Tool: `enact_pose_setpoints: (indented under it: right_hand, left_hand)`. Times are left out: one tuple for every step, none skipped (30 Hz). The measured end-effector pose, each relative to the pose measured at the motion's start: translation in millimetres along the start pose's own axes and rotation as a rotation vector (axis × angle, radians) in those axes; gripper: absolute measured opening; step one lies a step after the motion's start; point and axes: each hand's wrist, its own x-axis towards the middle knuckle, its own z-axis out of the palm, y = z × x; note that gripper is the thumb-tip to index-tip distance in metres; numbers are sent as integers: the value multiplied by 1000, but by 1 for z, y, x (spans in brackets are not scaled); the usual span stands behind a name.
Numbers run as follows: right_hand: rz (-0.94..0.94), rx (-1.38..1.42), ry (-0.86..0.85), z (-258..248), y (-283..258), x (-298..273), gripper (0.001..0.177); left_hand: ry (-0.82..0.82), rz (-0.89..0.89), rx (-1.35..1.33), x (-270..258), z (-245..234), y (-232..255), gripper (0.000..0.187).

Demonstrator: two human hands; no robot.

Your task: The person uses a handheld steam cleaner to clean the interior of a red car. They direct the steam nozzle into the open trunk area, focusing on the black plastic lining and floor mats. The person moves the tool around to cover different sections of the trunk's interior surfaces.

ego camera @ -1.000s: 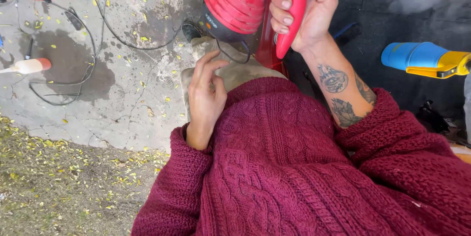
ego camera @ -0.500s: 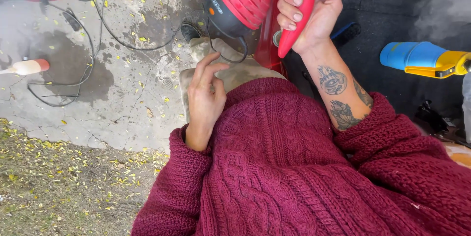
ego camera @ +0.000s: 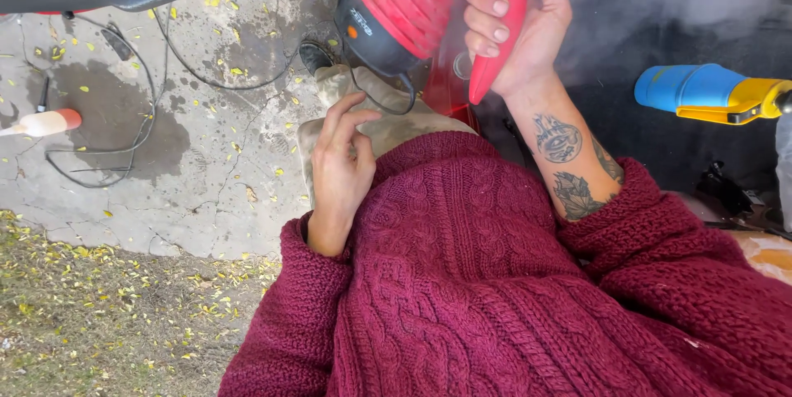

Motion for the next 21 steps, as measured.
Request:
enact_pose_setpoints:
  right_hand:
    - [5, -27, -2, 0, 0, -2, 49]
    - [5, -27, -2, -1, -5, -3, 49]
    - [2, 12, 2, -2, -9, -3, 49]
    - [2, 55, 4, -4, -11, -3, 48]
    - [4, 57, 1, -6, -17, -3, 48]
    - [-21, 48, -18, -9, -23, -5, 49]
    - [-47, 39, -38, -12, -29, -8, 50]
    - [-48, 40, -35, -13, -31, -9, 50]
    - [-54, 38, -28, -14, -33, -11, 51]
    - [-61, 34, -26, -15, -37, -10, 53]
    - [-65, 34, -29, -12, -35, -10, 53]
    - [-41, 31, -35, -9, -32, -9, 53]
    - [-17, 29, -42, -6, -29, -9, 53]
    - [-19, 29, -42, -3, -25, -8, 53]
    - [3, 28, -37, -1, -22, -8, 52]
    - [27, 28, -32, 2, -19, -6, 52]
    - [26, 29, -31, 1, -18, -6, 52]
    - [42, -5, -46, 0, -17, -7, 53]
    - [58, -39, -62, -1, -15, -8, 54]
    - [58, -38, -61, 1, -16, -8, 54]
    - [46, -33, -50, 3, -17, -8, 52]
  left_hand:
    - [-3, 6, 3, 0, 1, 1, 40]
    - [-2, 6, 3, 0, 2, 0, 40]
    - [-8, -5, -2, 0, 3, 0, 40]
    - [-12, -17, -4, 0, 2, 0, 40]
    - [-9, -17, 0, 0, 1, -1, 40]
    - [-18, -20, 4, 1, 0, 0, 40]
    - [-28, -22, 9, 1, -1, 0, 40]
    - [-30, -24, 9, 1, -2, 2, 40]
    - [-44, -50, 8, 1, -3, 5, 39]
    - [-55, -71, 7, 3, -3, 7, 38]
    - [-55, -67, 8, 5, -3, 7, 38]
    - [-64, -77, 6, 5, -3, 8, 38]
    - [-74, -87, 4, 6, -4, 8, 37]
    - [-75, -85, 4, 6, -3, 7, 37]
    - [-71, -56, 6, 5, -2, 5, 37]
    - [-67, -28, 9, 5, -2, 4, 37]
    - [-69, -28, 10, 5, -2, 4, 37]
    - [-66, -16, 14, 5, -2, 4, 37]
    - [-64, -3, 18, 4, -2, 3, 37]
    - [-65, -4, 17, 3, -2, 3, 37]
    - [-64, -10, 20, 3, -2, 2, 37]
